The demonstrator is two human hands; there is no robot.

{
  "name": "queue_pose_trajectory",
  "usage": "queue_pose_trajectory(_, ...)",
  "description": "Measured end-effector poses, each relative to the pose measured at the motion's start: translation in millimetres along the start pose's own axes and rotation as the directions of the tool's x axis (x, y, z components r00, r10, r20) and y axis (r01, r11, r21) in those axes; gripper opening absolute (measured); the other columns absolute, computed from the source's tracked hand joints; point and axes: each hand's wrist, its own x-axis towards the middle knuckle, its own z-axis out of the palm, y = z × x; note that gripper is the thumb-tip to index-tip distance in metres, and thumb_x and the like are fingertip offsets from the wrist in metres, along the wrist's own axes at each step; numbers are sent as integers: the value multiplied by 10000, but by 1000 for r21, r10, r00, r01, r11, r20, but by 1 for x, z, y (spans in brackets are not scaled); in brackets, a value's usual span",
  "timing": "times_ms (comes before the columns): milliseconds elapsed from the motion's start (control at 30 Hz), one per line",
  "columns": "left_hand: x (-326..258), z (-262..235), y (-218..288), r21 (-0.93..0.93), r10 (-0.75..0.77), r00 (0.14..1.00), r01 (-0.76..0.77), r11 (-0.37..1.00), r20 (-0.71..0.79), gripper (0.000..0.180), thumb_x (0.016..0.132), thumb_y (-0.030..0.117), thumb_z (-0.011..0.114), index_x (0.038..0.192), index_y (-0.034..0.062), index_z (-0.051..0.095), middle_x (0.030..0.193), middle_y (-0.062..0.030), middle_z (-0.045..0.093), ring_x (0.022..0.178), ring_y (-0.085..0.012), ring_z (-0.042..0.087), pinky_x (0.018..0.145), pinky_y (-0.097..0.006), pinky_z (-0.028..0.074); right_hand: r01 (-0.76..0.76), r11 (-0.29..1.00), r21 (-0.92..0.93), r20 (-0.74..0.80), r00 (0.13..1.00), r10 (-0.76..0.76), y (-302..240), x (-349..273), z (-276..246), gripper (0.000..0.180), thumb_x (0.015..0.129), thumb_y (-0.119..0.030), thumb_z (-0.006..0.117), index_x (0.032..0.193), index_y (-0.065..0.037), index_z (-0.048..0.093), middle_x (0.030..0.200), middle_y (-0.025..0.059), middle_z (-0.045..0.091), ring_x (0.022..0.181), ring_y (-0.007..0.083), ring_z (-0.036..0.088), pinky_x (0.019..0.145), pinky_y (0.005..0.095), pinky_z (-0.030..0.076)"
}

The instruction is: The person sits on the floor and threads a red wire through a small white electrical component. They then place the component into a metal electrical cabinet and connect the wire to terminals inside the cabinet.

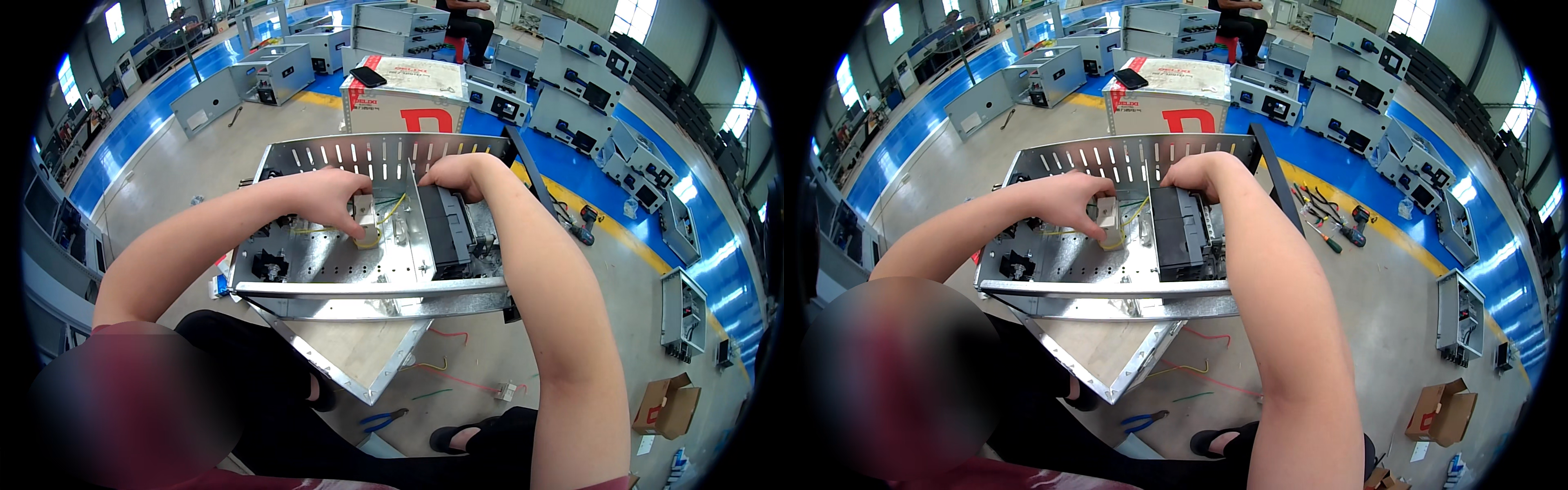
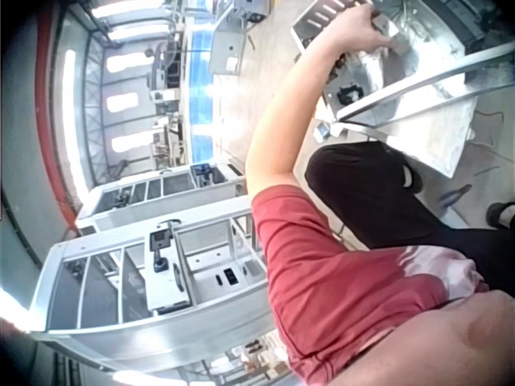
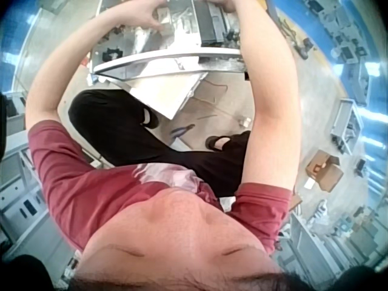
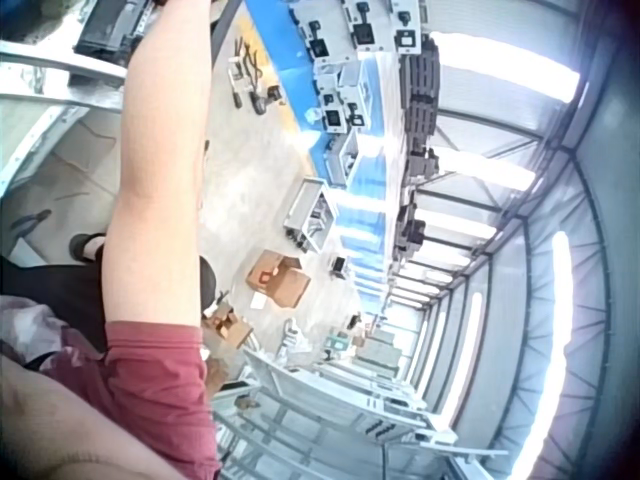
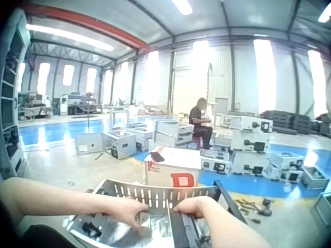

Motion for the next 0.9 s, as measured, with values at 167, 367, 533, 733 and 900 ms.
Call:
queue_pose_trajectory(167,-3,-3,8,-16,15,999,-15,1000,35,821,775,447,888,1382,-25,599,1313,-235,696,1225,-377,668,1076,-415,518,15,1000,-3,-23,1000,-15,0,3,-2,293,1000,-162,675,1238,3,720,1124,142,797,923,208,784,843,389,633)
queue_pose_trajectory(367,-7,1,-1,258,122,992,-116,959,-10,856,726,533,907,1344,5,637,1311,-179,650,1305,-341,512,1147,-454,368,43,999,-19,-21,999,-44,-1,4,-1,269,1005,-155,671,1218,1,722,1066,123,798,879,214,781,804,395,635)
queue_pose_trajectory(533,-10,6,-7,527,153,987,-160,835,56,856,668,515,930,1296,-1,662,1328,-143,591,1304,-315,496,1133,-470,357,53,998,-40,-11,999,-53,1,10,-4,341,967,-112,682,1300,-56,730,1176,112,788,956,170,777,831,360,643)
queue_pose_trajectory(733,-11,11,-15,578,158,985,-167,799,66,882,642,461,950,1332,6,642,1347,-140,583,1307,-307,490,1102,-488,374,50,998,-27,-14,999,-51,-4,8,1,351,968,-65,648,1297,-87,768,1190,81,786,985,147,765,857,344,634)
queue_pose_trajectory(900,-11,11,-10,587,143,986,-168,792,89,886,649,369,944,1398,37,605,1313,-106,619,1309,-293,498,1092,-482,368,87,996,-10,10,996,-87,-3,6,0,298,985,-94,663,1266,-40,746,1112,112,790,917,185,774,822,367,641)
